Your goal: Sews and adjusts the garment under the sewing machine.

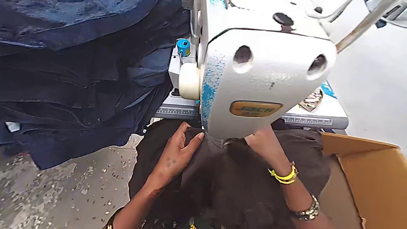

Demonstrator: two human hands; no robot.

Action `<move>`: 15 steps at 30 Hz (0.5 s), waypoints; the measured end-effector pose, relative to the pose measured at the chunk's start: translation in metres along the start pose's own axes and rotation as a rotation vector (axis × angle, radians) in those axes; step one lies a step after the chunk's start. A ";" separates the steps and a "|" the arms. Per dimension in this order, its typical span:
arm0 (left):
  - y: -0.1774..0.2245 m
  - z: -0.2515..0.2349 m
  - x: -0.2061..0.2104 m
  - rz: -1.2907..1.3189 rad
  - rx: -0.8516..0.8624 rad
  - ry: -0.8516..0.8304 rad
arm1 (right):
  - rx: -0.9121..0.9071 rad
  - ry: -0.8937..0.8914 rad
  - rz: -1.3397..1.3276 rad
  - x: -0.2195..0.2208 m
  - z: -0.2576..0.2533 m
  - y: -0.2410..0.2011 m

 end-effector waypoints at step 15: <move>-0.005 0.000 0.006 -0.100 -0.014 0.018 | -0.112 0.353 0.345 -0.029 -0.029 0.051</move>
Point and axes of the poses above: each hand's wrist, its own z-axis away from the middle knuckle, its own x-axis out of the palm, y = z × x, the point moved 7 cm from there along -z, towards the middle knuckle, and after that the axes turned 5 degrees about x, right-handed, at the moved point
